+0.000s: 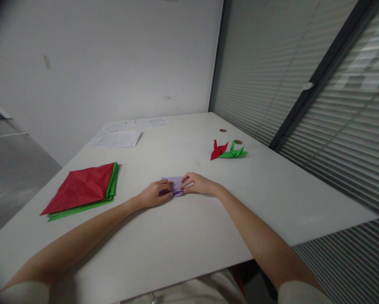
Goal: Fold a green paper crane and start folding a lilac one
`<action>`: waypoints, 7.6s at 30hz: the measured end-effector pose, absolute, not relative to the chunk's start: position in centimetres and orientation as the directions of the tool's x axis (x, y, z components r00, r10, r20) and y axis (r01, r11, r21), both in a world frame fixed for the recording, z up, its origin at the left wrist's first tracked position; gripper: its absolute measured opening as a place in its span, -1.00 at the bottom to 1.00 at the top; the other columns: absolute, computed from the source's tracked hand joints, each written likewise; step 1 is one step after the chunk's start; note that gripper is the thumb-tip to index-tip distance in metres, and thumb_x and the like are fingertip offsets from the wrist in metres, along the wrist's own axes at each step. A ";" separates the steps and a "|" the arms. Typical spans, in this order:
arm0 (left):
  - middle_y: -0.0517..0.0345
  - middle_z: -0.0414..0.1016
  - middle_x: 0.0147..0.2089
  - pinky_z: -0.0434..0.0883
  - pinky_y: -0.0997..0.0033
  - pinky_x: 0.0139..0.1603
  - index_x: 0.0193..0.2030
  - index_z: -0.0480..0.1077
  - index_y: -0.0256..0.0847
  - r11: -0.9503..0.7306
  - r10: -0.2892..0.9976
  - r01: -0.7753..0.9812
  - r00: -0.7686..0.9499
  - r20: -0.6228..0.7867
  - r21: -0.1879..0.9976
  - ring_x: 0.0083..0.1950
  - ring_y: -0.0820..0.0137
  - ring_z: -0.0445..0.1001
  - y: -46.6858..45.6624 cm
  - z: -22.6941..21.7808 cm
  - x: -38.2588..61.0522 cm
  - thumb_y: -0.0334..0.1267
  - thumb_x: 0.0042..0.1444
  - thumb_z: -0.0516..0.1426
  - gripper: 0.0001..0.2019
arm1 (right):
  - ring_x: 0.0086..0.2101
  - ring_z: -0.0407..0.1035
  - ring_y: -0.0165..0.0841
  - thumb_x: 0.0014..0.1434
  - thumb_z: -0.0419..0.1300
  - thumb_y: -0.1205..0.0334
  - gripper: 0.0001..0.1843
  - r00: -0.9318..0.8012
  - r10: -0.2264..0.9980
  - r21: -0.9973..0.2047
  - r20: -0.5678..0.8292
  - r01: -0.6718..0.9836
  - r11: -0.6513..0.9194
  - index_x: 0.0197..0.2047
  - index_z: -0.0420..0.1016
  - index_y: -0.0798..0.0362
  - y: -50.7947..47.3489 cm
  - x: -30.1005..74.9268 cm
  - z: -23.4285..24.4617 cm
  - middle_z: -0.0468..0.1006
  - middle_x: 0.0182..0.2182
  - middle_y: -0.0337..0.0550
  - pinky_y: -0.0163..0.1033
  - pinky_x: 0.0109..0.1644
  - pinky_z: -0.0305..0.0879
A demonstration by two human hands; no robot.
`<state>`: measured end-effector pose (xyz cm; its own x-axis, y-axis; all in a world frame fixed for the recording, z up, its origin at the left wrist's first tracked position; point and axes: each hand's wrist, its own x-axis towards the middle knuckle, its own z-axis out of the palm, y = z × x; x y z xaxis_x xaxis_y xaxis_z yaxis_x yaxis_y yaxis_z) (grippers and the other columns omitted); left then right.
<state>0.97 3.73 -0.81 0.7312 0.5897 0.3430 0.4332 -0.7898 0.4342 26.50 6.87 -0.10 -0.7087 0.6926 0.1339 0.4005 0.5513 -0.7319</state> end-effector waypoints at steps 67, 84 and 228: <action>-0.10 0.36 0.20 0.20 0.12 0.27 0.04 0.39 -0.22 -0.940 0.289 0.212 0.910 0.296 0.266 0.21 0.18 0.33 2.5 0.0 1.7 -0.15 0.12 0.14 -0.64 | -0.29 0.45 -0.30 -0.03 0.33 -0.05 -0.64 -0.684 0.729 -0.844 0.013 0.384 0.375 -0.32 0.66 0.08 8.5 28.9 0.4 0.63 -0.34 -0.08 -0.22 -0.16 0.33; -0.10 0.43 0.14 0.20 0.12 0.27 0.06 0.40 -0.22 -0.936 0.298 0.212 0.901 0.315 0.279 0.20 0.22 0.36 2.9 -0.3 1.2 -0.14 0.16 0.12 -0.64 | -0.38 0.39 -0.34 0.17 0.14 0.16 -0.75 -0.517 0.842 -0.713 0.154 0.532 0.457 -0.33 0.57 0.13 7.9 26.0 -2.0 0.58 -0.41 -0.13 -0.25 -0.23 0.29; -0.15 0.24 0.30 0.05 0.01 0.28 0.20 0.28 -0.15 -0.890 0.434 0.385 0.880 0.192 0.244 0.31 0.10 0.21 2.3 0.0 2.5 0.02 0.16 0.08 -0.49 | -0.24 0.38 -0.29 0.20 0.15 0.26 -0.87 -0.269 0.933 -0.293 0.239 0.896 0.334 -0.18 0.49 -0.01 6.4 22.6 -1.8 0.58 -0.28 -0.14 -0.25 -0.16 0.19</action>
<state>2.46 2.28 0.00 0.8804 0.4338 0.1917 0.3852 -0.8899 0.2444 22.58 6.42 -1.83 -0.2693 0.9330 0.2388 0.8959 0.3336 -0.2934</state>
